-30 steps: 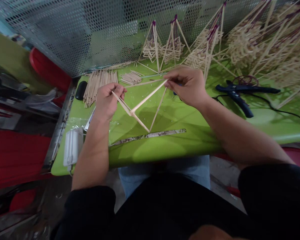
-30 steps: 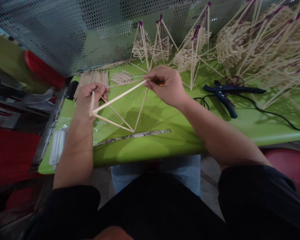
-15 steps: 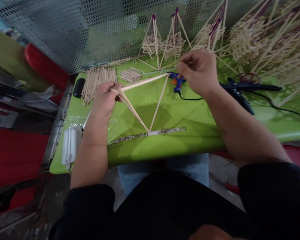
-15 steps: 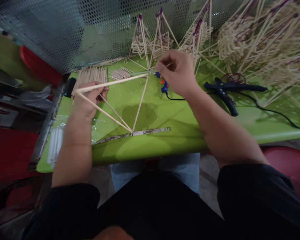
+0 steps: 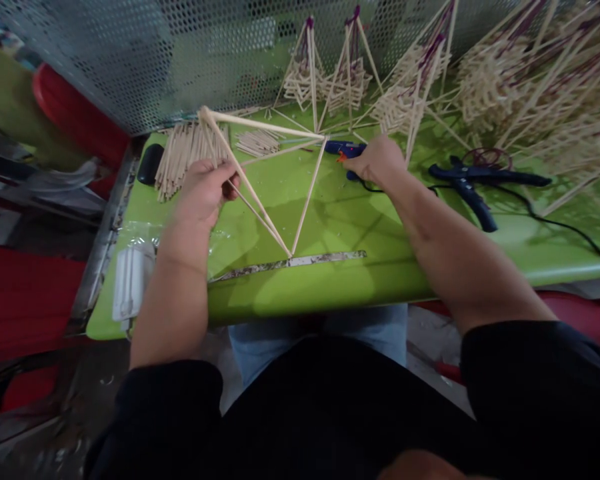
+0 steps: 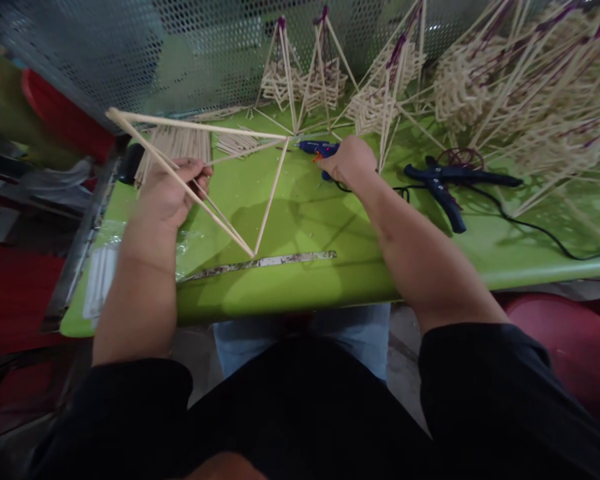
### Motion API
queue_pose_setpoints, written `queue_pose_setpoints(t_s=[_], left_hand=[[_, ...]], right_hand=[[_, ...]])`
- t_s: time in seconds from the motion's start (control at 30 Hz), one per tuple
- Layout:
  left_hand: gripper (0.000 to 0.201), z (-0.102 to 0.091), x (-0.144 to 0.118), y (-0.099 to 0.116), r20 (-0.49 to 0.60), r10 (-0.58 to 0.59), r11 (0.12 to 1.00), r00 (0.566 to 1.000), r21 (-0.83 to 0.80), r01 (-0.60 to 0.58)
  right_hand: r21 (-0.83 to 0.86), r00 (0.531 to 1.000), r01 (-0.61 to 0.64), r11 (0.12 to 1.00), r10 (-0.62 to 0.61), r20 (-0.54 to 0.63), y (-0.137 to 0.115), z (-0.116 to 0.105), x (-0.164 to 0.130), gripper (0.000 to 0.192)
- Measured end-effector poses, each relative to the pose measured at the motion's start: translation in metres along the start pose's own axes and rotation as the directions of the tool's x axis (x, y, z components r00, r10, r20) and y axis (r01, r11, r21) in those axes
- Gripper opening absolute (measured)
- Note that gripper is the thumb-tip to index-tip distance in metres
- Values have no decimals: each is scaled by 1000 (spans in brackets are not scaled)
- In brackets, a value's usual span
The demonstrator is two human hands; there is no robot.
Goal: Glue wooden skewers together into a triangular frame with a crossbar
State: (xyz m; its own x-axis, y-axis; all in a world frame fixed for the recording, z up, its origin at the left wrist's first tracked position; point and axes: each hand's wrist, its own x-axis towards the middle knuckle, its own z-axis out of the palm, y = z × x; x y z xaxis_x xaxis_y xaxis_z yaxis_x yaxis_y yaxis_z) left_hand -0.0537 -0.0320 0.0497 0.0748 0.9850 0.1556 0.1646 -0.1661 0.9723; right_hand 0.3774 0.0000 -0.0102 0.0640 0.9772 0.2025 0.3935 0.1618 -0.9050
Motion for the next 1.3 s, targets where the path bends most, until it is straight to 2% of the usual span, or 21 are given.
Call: queue_pose_setpoints(t_s=[0.07,0.13,0.27,0.37,0.43,0.5,0.6,0.67,0.73,0.93,1.13,1.3], left_hand=[[51,-1,1,0,-22,-26,999,999,-42,25],[52,-3,0,0,-31,-61,994,998,-91,58],[54,-11,3,-2,-9,-101,990,995,-97,99],[58,-16,9,-5,-1,-124,990,992,-61,124],[59,-16,11,-6,-34,-144,988,989,-59,142],[57,-14,11,-4,-71,-166,984,984,-73,161],[45,-9,4,4,-80,-185,980,979,-86,179],[37,-6,-1,10,-89,-184,981,979,-82,177],[34,-3,-6,15,-111,-183,981,977,-81,174],[32,0,-8,21,-109,-193,980,975,-78,185],[35,0,-5,17,-103,-229,970,968,-103,219],[37,0,-1,11,-113,-228,972,967,-91,218]], right_hand=[[40,986,-159,986,160,-34,-12,-4,-8,54],[159,957,-282,946,290,-24,-27,-8,-18,46],[372,921,-386,844,372,113,-52,-22,-28,48],[429,922,-387,816,333,198,-65,-34,-29,44],[430,926,-370,823,291,241,-74,-38,-33,45],[440,946,-320,839,256,200,-87,-37,-42,51],[457,982,-189,869,175,73,-111,-28,-60,43],[463,990,-140,875,132,51,-124,-21,-70,40],[455,990,-144,879,134,53,-131,-16,-75,43],[366,984,-169,915,175,18,-122,-10,-71,47],[210,980,-201,957,194,50,-123,-10,-76,68],[206,972,-231,951,219,81,-120,-10,-74,67]])
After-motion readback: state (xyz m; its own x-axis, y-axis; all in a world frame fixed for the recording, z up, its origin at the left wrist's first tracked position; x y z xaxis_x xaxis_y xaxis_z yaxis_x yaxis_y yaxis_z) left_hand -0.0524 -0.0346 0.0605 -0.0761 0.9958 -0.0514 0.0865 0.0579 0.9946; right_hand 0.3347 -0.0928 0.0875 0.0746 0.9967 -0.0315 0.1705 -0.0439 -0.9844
